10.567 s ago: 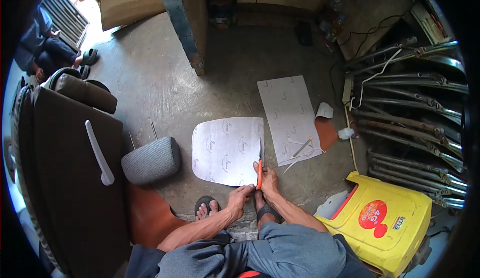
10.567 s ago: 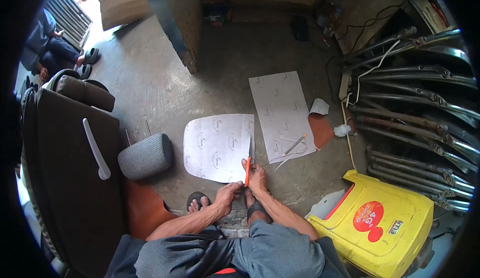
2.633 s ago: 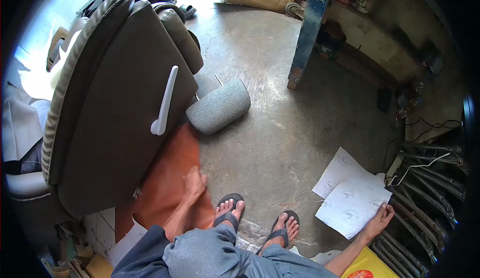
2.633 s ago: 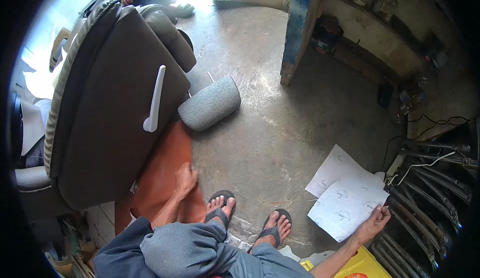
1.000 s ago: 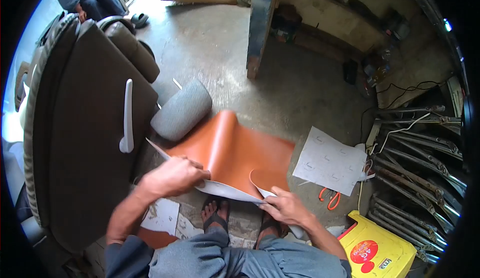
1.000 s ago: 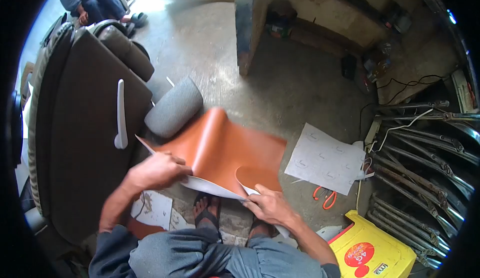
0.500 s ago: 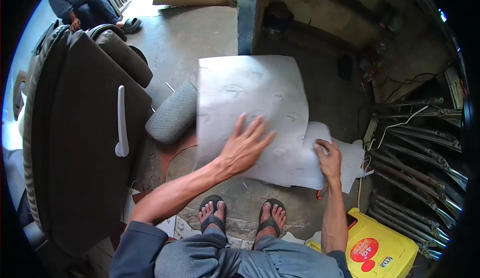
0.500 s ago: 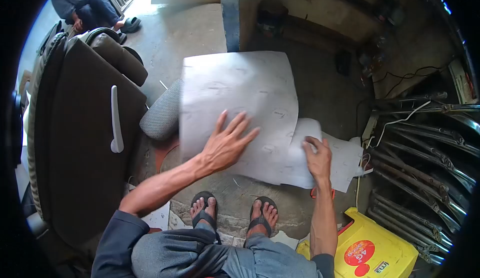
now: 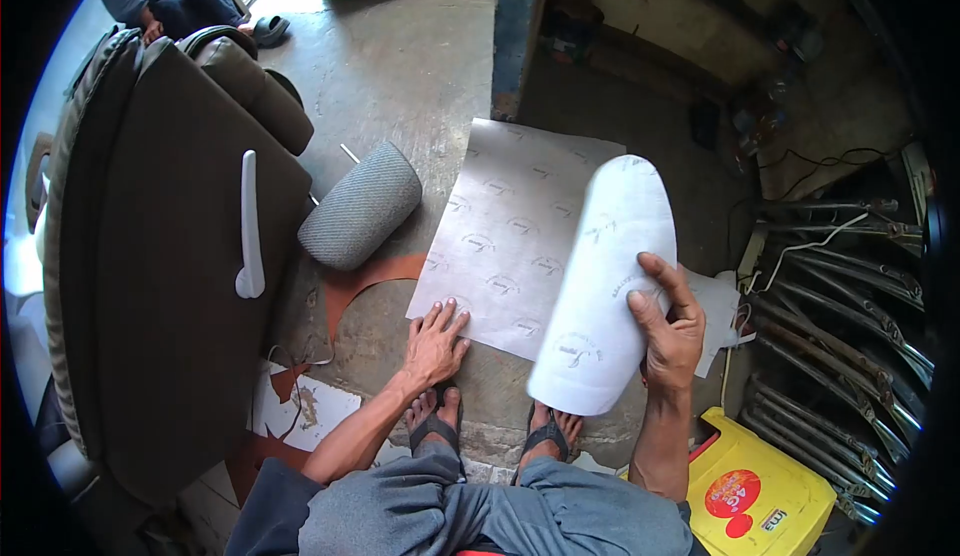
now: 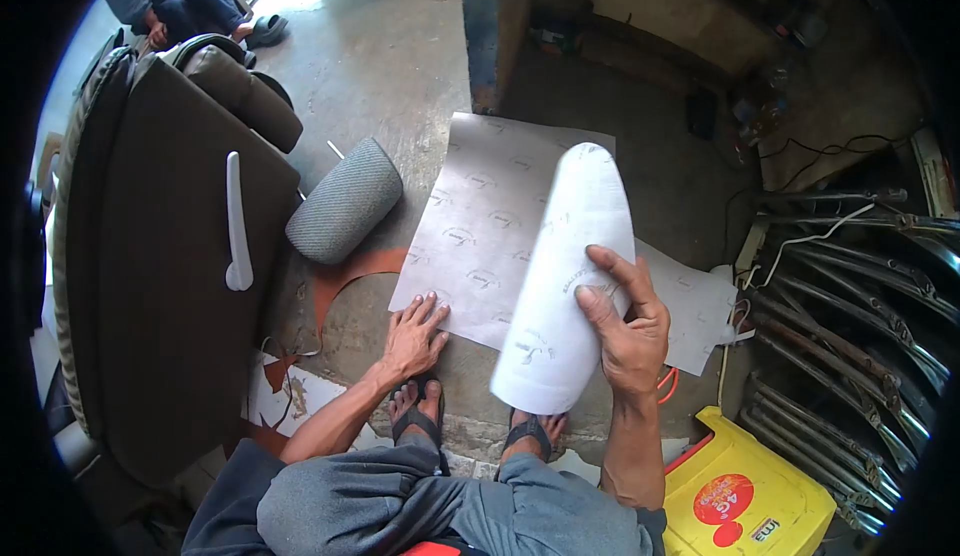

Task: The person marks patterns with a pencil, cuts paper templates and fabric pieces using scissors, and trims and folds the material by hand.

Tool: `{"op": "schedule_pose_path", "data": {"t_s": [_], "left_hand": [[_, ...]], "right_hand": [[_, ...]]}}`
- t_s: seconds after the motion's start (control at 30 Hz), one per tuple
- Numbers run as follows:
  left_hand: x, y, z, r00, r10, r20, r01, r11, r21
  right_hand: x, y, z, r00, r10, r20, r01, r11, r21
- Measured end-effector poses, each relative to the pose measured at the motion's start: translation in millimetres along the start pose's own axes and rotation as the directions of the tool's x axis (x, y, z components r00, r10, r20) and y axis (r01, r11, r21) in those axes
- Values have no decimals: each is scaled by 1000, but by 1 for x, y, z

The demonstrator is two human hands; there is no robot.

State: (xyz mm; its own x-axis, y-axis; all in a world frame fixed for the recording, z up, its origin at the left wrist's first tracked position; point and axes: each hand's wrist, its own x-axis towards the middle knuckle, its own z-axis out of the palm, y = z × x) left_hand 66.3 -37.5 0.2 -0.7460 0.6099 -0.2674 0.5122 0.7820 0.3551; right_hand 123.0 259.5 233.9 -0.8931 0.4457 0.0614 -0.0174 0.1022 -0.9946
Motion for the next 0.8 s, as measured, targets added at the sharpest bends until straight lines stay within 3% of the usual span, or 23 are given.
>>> {"op": "schedule_pose_path", "data": {"t_s": [0.07, 0.1, 0.13, 0.17, 0.2, 0.27, 0.3, 0.33, 0.37, 0.4, 0.47, 0.5, 0.53, 0.57, 0.6, 0.63, 0.67, 0.7, 0.73, 0.77, 0.8], "left_hand": [[3, -15, 14, 991, -134, -15, 116, 904, -411], [7, -6, -8, 915, -357, 187, 391, 673, -628], [12, -10, -12, 914, -358, 189, 392, 668, -632], [17, -15, -17, 900, -310, 305, 341, 68, -938], [22, -21, -22, 911, -200, 362, 190, -575, -796], [32, -35, -22, 929, -188, 319, 182, -518, -836], [40, -43, -13, 928, -237, 288, 208, -313, -927], [46, -48, -9, 927, -280, 250, 234, -90, -968], [53, -55, -6, 874, -398, 279, 376, 192, -906], [50, -53, -9, 874, -399, 278, 378, 197, -905], [49, -36, -23, 900, -428, 82, 353, 608, -711], [48, -22, -25, 887, -461, -16, 323, 645, -692], [44, -6, -32, 913, -328, -242, 185, 862, -471], [40, 15, -49, 962, -194, -191, 49, 814, -579], [31, 46, -84, 994, -101, 31, 85, 595, -799], [23, 74, -111, 991, 58, 119, 110, 150, -983], [18, 96, -127, 978, 137, 158, 173, -108, -979], [20, 108, -137, 987, 143, 73, 88, -100, -991], [25, 113, -144, 989, 150, -13, 2, -97, -995], [37, 107, -137, 964, 8, -267, -252, 354, -901], [44, 102, -136, 986, -57, -154, -153, 25, -988]], "right_hand": [[5, 26, 3, 993, 69, -94, -64, 996, 60], [6, 43, 6, 983, 148, -111, -135, 984, 113], [7, 67, 5, 982, 155, -110, -154, 988, 16], [6, 102, 3, 985, 146, -88, -153, 986, -73], [3, 142, 1, 988, 138, -62, -147, 976, -160], [-10, 211, 1, 996, 66, -58, -73, 990, -124], [-17, 227, 2, 998, 40, -57, -47, 993, -112], [-24, 228, 5, 954, 292, -71, -299, 944, -140], [-32, 229, 7, 846, 526, -93, -534, 830, -159], [-38, 239, 4, 845, 527, -92, -535, 831, -154], [-38, 264, -2, 831, 536, -151, -523, 844, 117], [-34, 239, 2, 859, 475, -189, -419, 866, 271], [-26, 182, 11, 862, 474, -179, -389, 845, 367], [-21, 141, 14, 894, 434, -116, -357, 843, 403], [-17, 108, 16, 920, 387, -55, -326, 836, 441], [-15, 81, 21, 933, 359, 24, -341, 862, 375], [-13, 60, 28, 939, 329, 106, -345, 887, 306], [-10, 49, 39, 940, 272, 207, -322, 907, 271], [-6, 34, 54, 939, 233, 252, -269, 956, 119], [-2, 41, 61, 936, 224, 271, -261, 959, 111], [1, 54, 65, 933, 211, 292, -250, 963, 104]]}}
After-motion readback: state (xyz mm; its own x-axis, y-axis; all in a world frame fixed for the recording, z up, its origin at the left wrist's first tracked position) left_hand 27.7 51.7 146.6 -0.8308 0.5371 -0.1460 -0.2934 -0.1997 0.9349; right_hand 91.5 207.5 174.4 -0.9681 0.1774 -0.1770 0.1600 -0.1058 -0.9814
